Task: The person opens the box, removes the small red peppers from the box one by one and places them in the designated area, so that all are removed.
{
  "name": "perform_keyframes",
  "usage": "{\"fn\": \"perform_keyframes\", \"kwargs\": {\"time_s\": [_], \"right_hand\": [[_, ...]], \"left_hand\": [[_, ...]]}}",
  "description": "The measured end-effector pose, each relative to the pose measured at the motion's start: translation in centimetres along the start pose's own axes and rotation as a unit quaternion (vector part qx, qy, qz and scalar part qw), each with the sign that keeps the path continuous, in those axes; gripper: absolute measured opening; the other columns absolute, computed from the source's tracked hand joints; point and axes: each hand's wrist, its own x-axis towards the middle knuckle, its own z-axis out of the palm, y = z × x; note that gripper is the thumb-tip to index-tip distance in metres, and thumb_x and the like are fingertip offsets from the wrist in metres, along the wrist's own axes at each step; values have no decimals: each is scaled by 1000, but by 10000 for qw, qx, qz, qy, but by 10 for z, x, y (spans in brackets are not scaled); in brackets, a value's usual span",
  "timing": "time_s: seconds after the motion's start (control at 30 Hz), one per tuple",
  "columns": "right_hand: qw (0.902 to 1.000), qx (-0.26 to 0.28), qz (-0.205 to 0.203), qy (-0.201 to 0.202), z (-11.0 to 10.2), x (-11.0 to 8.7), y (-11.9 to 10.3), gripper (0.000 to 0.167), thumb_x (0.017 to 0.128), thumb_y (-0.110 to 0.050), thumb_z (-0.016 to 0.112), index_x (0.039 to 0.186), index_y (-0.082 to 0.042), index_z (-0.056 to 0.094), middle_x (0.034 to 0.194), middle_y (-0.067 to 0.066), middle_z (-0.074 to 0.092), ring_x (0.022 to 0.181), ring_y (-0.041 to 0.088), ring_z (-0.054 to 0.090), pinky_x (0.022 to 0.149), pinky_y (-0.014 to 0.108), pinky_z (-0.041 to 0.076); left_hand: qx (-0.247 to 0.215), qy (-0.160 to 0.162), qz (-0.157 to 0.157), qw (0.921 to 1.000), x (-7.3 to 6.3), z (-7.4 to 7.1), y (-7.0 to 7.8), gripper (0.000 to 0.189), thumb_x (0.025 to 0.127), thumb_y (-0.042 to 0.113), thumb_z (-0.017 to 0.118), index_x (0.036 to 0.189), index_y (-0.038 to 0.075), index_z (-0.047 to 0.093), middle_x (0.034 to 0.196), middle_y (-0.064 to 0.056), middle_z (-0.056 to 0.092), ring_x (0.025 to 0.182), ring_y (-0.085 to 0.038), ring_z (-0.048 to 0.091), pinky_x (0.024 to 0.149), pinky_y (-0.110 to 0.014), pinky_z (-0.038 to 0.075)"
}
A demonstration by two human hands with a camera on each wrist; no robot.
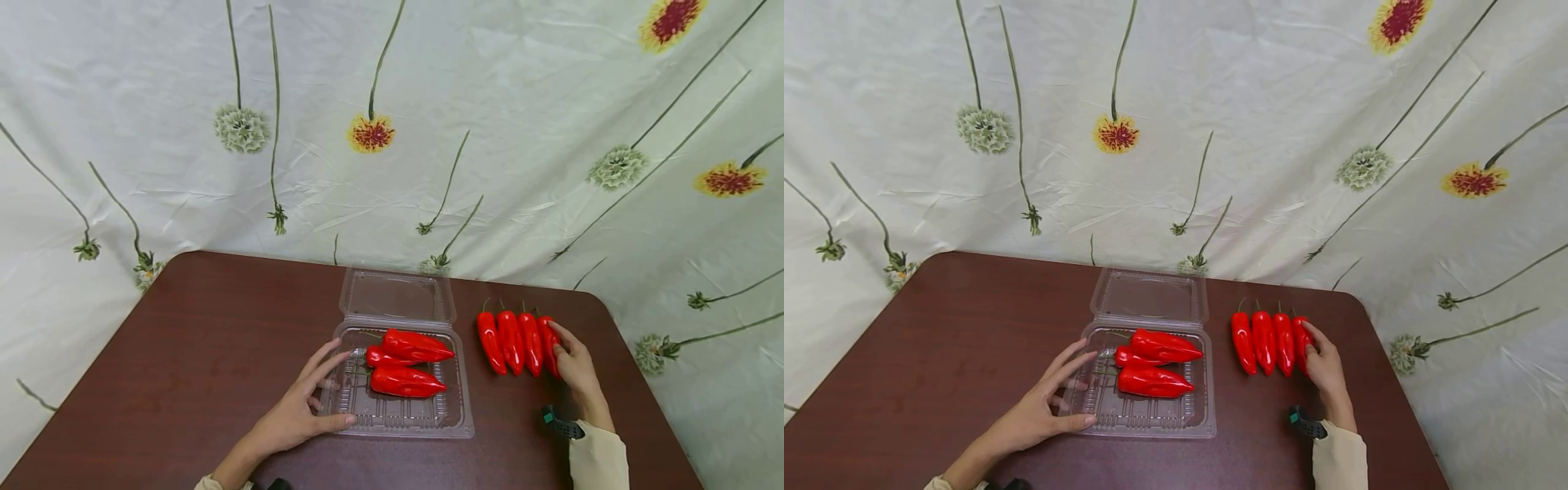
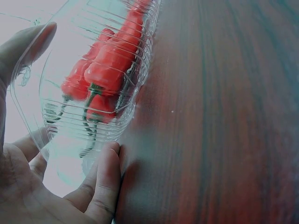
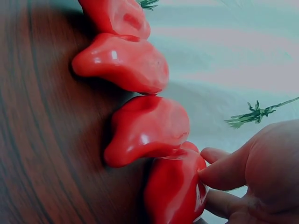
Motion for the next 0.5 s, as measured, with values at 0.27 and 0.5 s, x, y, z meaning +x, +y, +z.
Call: {"fn": "perform_keyframes", "kwargs": {"time_s": [0.27,0.5], "right_hand": [[10000,5,0,40,1,1,1,53,105,-2,31,157,-9,32,152,21,39,115,28,41,76,21,38],[10000,69,-5,4,2,1,2,54,105,-3,31,159,-8,26,159,24,31,132,34,39,90,23,38]], "left_hand": [[-14,-14,-15,10000,1,0,1,90,83,26,84,157,18,34,167,-1,10,108,-24,50,68,-28,49],[8,6,-36,10000,0,0,1,90,82,26,84,157,19,34,167,-1,10,109,-23,50,68,-28,49]]}}
